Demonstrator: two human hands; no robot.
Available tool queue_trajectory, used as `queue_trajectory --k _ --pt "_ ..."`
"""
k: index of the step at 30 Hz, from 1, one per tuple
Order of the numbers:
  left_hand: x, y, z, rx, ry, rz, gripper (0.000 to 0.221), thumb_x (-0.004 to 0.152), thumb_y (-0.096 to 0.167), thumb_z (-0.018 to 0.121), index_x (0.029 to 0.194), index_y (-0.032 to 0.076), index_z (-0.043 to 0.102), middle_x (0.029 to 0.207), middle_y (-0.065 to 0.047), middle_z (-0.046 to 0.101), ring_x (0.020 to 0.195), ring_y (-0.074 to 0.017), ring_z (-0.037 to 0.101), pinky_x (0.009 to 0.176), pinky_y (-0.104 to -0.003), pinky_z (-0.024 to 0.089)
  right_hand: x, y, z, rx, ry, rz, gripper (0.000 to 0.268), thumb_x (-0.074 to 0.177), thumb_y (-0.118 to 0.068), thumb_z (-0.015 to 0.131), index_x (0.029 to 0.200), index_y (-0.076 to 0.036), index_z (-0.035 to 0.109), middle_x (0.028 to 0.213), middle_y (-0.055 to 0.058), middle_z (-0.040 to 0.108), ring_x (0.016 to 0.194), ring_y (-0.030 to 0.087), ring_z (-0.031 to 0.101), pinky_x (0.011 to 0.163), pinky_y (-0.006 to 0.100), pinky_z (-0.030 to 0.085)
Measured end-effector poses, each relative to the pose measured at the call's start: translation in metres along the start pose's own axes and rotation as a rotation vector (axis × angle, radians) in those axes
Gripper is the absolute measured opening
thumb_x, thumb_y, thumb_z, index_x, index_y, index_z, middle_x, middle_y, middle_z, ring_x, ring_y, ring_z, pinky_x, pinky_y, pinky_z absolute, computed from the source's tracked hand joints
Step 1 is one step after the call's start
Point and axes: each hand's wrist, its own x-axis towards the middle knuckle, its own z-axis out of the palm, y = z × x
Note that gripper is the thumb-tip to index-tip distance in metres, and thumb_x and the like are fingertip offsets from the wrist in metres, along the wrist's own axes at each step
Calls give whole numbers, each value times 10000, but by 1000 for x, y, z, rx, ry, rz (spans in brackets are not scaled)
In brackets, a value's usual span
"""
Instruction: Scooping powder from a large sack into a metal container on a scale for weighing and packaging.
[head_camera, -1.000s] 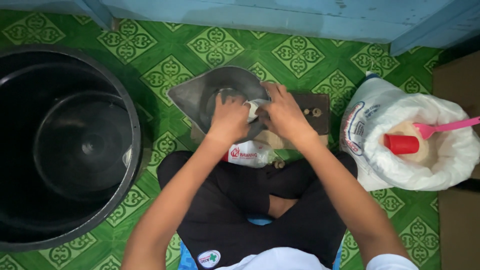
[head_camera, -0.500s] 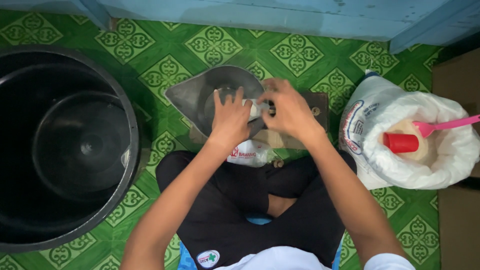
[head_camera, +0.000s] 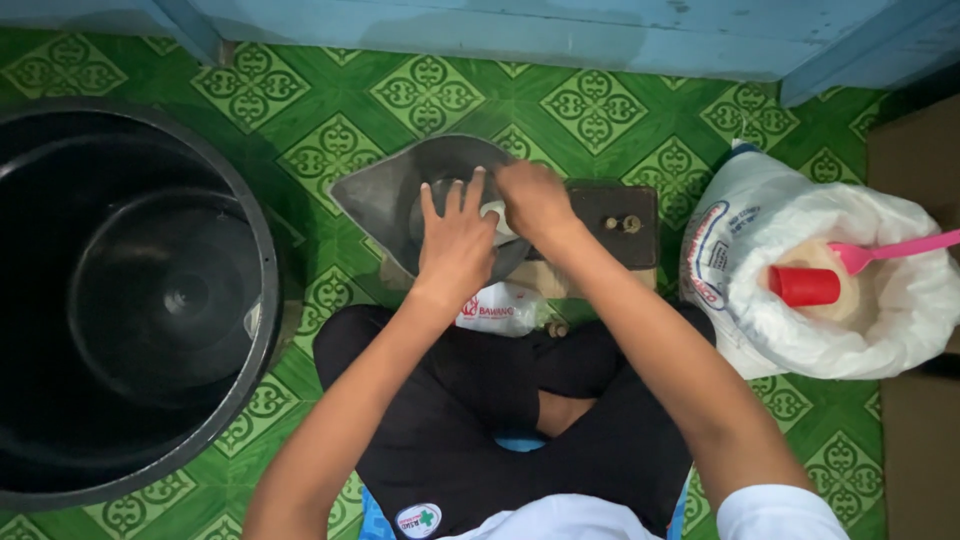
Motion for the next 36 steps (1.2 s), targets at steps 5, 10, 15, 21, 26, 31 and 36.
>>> queue_trajectory --k 5,10,15,21,26,31,36 --pt "0 -1 1 4 1 -3 385 738 266 814 1074 108 712 1449 -182 426 1285 -392 477 1053 -728 244 4 15 22 41 1 16 144 729 -58 669 850 16 700 788 205 678 770 433 698 635 531 581" --pt "1 -2 -1 -34 -8 -8 367 744 252 806 1069 108 714 1471 -190 402 1291 -405 471 1050 -731 246 -5 1 -20 17 51 -130 210 730 -142 720 879 6 713 774 220 674 789 443 685 671 553 574" --pt "-2 -1 -4 -135 -14 1 251 750 176 796 987 119 735 1501 -201 346 1314 -433 446 1045 -734 261 4 -1 -15 1 13 -151 235 798 -230 666 884 -15 709 782 193 691 796 402 702 712 519 570" --pt "-7 -2 2 -152 62 12 256 739 183 796 977 129 720 1556 -213 234 1324 -484 417 1035 -746 281 5 -4 -37 -24 -71 -133 282 768 -297 722 945 -77 727 873 145 713 826 389 709 694 513 578" --pt "-13 -1 -8 -196 107 9 357 729 145 805 1064 114 684 1566 -227 194 1321 -481 421 1037 -754 277 -13 -5 -80 33 -124 -60 346 754 -305 744 994 -56 733 937 172 707 891 414 695 745 538 576" --pt "-27 3 -29 -268 265 6 389 781 164 790 1130 74 640 1564 -248 199 1299 -482 447 1033 -744 285 -56 -8 -128 324 -30 -2 352 796 -260 722 1055 -22 703 988 216 680 950 465 651 746 580 544" --pt "-38 15 -31 -358 637 -14 201 868 211 750 753 102 626 1419 -110 524 1208 -327 571 1045 -606 335 -96 16 -101 336 282 -67 198 932 -164 584 1077 -54 504 990 171 535 717 472 637 591 567 548"
